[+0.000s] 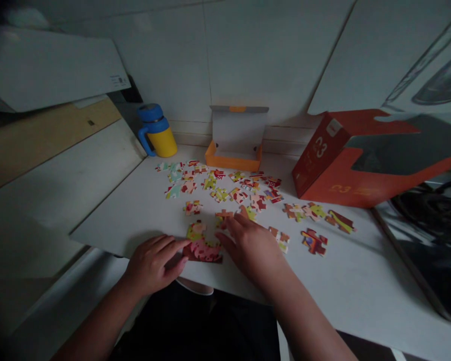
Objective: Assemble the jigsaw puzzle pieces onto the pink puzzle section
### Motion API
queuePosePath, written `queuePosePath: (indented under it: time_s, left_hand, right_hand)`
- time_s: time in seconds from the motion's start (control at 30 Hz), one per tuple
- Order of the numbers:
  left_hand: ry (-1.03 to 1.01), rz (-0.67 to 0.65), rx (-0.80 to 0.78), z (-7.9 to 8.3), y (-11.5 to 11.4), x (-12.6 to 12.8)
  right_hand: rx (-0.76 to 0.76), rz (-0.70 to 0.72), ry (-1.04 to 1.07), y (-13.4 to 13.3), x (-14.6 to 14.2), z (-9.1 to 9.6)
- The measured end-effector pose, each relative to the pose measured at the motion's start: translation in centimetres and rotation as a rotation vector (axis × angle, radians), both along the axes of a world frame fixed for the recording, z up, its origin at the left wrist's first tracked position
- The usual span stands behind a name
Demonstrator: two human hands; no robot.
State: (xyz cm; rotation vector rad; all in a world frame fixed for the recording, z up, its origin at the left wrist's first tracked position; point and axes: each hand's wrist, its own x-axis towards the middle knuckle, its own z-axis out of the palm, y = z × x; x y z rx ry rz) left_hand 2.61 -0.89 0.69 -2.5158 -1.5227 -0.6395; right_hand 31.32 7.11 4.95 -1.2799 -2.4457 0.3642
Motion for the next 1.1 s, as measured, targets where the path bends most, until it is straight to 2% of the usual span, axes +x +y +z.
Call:
queuePosePath:
  time_s: [0.17,0.27,0.4,0.53,0.87,1.1]
  left_hand:
    - [-0.01,0.03,0.252,-2.1,-1.0,-0.4]
    - [-0.009,0.034,0.256,-2.6,-1.2,-0.5]
    - [-0.008,0.005,0.248,-2.2,-0.9,-0.3]
    - [-0.003,0.006,0.214,-1.8,-0.9,-0.3]
    - [-0.009,-0.031,0.261,-1.9,-0.9,-0.5]
    - [-0.002,-0.068,0.316,-1.8,-0.5,-0.6]
  right_hand:
    - [-0.023,-0.153,0.012,-2.8,7.2,-2.4]
    - [0.031,-0.181,0.018,-4.4,9.4,-4.1]
    - [0.165,-0.209,-0.043,-5.6,9.2,-5.2]
    - [0.229,-0.232,-0.074,-5.5,8.4,-4.9]
    - [0.23,-0.174,-0.011,-5.2,8.7,-4.9]
    - [0.196,-0.194,-0.022,-5.1,8.3,-3.7]
